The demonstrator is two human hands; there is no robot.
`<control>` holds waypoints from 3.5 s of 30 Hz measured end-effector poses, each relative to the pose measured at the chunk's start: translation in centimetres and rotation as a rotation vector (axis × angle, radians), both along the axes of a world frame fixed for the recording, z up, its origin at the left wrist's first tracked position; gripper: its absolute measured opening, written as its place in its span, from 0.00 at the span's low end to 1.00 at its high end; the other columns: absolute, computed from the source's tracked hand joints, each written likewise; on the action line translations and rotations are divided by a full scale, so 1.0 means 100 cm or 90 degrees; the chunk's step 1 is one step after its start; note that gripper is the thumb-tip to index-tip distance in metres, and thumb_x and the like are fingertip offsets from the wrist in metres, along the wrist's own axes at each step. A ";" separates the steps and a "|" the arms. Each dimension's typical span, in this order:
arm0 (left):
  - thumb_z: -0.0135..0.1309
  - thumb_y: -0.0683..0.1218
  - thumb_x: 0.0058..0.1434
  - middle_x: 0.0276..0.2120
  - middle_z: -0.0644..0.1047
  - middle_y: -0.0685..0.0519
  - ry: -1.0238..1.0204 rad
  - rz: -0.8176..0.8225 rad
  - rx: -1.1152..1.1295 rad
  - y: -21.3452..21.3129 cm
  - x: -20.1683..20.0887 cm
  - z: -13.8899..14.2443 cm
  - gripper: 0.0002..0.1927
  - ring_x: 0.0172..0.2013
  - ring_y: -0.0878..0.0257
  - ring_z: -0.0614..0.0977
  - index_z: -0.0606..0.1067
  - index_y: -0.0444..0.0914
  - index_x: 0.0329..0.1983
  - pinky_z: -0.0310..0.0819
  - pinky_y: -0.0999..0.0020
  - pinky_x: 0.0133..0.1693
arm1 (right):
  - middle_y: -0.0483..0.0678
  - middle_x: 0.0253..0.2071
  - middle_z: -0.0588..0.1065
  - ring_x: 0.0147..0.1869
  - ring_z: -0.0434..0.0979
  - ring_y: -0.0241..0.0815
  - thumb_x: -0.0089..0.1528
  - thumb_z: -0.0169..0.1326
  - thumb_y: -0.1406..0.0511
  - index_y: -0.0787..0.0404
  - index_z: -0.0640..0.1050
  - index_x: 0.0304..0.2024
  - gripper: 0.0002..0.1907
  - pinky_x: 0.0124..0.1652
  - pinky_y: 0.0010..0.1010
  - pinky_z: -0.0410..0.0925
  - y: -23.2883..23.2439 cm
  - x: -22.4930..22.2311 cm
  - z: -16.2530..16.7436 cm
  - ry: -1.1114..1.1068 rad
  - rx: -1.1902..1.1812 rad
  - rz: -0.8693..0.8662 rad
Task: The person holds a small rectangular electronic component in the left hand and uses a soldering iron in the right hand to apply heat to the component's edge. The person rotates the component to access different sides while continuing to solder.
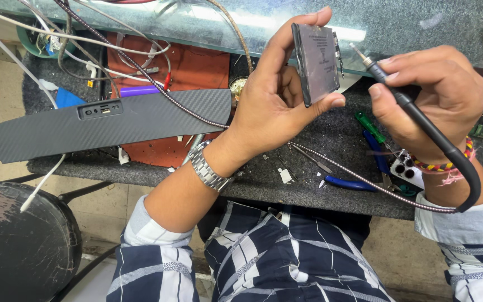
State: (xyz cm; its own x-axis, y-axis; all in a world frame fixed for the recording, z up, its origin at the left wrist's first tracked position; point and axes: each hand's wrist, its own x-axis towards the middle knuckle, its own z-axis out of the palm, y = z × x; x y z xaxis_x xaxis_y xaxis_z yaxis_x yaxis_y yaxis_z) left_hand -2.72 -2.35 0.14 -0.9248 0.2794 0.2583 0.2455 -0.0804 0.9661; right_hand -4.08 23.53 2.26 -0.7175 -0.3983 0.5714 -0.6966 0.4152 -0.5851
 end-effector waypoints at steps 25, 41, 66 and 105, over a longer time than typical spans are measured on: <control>0.73 0.43 0.64 0.74 0.63 0.56 0.002 0.027 -0.031 0.003 -0.001 0.009 0.48 0.27 0.79 0.76 0.54 0.39 0.77 0.71 0.85 0.28 | 0.62 0.41 0.78 0.50 0.83 0.55 0.58 0.67 0.76 0.70 0.75 0.36 0.11 0.47 0.37 0.76 -0.012 -0.002 0.018 0.055 0.094 0.025; 0.73 0.43 0.63 0.74 0.64 0.55 -0.014 0.030 -0.025 0.004 -0.001 0.011 0.47 0.27 0.79 0.75 0.54 0.39 0.77 0.71 0.85 0.29 | 0.61 0.42 0.78 0.49 0.83 0.54 0.60 0.66 0.76 0.70 0.74 0.38 0.11 0.48 0.36 0.76 -0.008 -0.003 0.012 0.036 0.075 0.029; 0.72 0.43 0.65 0.75 0.63 0.57 -0.013 0.019 -0.022 0.003 0.000 0.007 0.48 0.26 0.80 0.72 0.51 0.39 0.78 0.67 0.85 0.28 | 0.61 0.41 0.77 0.51 0.83 0.55 0.59 0.65 0.75 0.70 0.75 0.37 0.10 0.47 0.36 0.76 -0.010 -0.003 0.013 0.042 0.082 0.036; 0.65 0.41 0.75 0.75 0.55 0.50 0.053 -0.015 0.080 0.009 -0.002 -0.013 0.48 0.67 0.64 0.70 0.41 0.42 0.81 0.76 0.70 0.70 | 0.61 0.42 0.77 0.49 0.83 0.53 0.61 0.65 0.76 0.70 0.75 0.38 0.10 0.49 0.34 0.76 -0.006 -0.001 0.017 -0.009 0.064 0.027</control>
